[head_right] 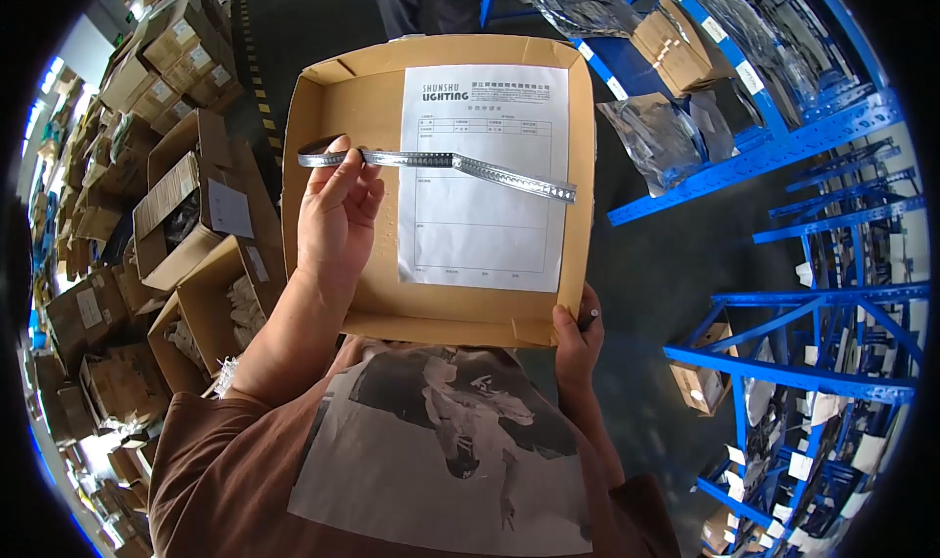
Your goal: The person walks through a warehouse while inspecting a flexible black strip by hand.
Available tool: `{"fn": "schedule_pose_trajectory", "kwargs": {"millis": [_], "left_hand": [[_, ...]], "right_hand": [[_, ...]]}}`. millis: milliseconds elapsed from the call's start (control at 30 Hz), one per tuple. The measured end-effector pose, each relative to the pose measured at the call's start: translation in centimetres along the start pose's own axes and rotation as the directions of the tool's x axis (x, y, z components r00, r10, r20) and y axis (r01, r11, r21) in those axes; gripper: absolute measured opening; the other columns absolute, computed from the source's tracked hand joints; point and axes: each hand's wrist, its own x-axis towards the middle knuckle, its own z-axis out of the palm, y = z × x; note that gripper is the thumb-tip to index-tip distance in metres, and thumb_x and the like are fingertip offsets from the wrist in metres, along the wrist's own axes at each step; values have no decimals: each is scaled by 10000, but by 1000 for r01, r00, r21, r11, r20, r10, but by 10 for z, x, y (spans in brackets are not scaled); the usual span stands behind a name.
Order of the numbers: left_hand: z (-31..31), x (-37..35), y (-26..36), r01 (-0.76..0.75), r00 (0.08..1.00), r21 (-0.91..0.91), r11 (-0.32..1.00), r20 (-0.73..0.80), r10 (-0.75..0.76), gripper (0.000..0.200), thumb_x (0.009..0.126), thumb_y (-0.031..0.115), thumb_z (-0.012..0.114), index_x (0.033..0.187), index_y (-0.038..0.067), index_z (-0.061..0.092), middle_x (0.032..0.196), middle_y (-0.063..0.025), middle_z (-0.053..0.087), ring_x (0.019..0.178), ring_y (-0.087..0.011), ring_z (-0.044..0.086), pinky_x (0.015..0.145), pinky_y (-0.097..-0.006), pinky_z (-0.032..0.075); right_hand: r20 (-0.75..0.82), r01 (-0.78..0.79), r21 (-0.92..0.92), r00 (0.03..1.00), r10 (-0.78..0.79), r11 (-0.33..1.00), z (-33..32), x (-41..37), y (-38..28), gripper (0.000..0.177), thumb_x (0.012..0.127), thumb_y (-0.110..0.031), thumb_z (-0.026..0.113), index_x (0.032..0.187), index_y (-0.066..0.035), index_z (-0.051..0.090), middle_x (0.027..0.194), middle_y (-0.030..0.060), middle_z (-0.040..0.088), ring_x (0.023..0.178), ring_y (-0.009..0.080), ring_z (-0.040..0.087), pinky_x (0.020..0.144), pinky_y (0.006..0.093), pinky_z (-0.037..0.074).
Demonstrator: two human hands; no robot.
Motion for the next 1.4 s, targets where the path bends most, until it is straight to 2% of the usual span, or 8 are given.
{"fn": "schedule_pose_trajectory", "kwargs": {"millis": [367, 667, 833, 900, 1100, 1400], "left_hand": [[-5, 4, -4, -50, 998, 33, 998, 29, 49, 206, 868, 111, 585, 1066, 89, 533, 886, -19, 601, 830, -111, 602, 699, -247, 517], [0, 6, -4, -59, 998, 22, 998, 7, 59, 171, 875, 80, 565, 1044, 87, 546, 831, -12, 614, 789, -105, 614, 675, -218, 517], [0, 7, -5, -63, 998, 41, 997, 8, 63, 190, 871, 79, 571, 1059, 93, 547, 844, 4, 611, 805, -103, 610, 685, -225, 513], [-2, 8, -6, -65, 998, 61, 996, 14, 64, 187, 875, 96, 570, 1061, 96, 544, 862, 4, 606, 823, -106, 608, 701, -240, 509], [-7, 11, -8, -81, 996, 82, 993, 37, 78, 179, 877, 118, 575, 1053, 106, 550, 865, 8, 603, 838, -107, 606, 716, -254, 505], [-7, 12, -10, -88, 996, 81, 993, 31, 86, 193, 875, 111, 576, 1066, 103, 548, 861, 8, 603, 834, -108, 607, 711, -254, 507]], "right_hand": [[13, 5, 0, 1000, -5, 1000, -1, 5, 0, 380, 840, -37, 493, 1205, 51, 436, 1083, 94, 551, 999, 142, 506, 888, 273, 376], [12, -2, 4, 1000, 2, 1000, -1, 10, 2, 388, 840, -36, 502, 1212, 50, 433, 1073, 90, 564, 983, 133, 520, 870, 262, 389], [20, -5, 10, 1000, 5, 1000, 2, 11, -2, 388, 840, -33, 504, 1213, 49, 434, 1079, 89, 558, 982, 129, 517, 870, 255, 387], [-8, -16, -1, 1000, 16, 1000, 5, 12, -5, 380, 800, -46, 479, 1167, 55, 472, 1079, 96, 558, 996, 156, 511, 887, 287, 379], [1, -52, 6, 999, 52, 999, 4, 14, -6, 391, 795, -40, 472, 1174, 54, 469, 1082, 97, 559, 995, 154, 513, 890, 287, 378], [12, -20, 18, 1000, 20, 1000, 0, 18, 1, 373, 815, -38, 480, 1176, 54, 462, 1074, 92, 564, 985, 148, 518, 881, 282, 385]]}}
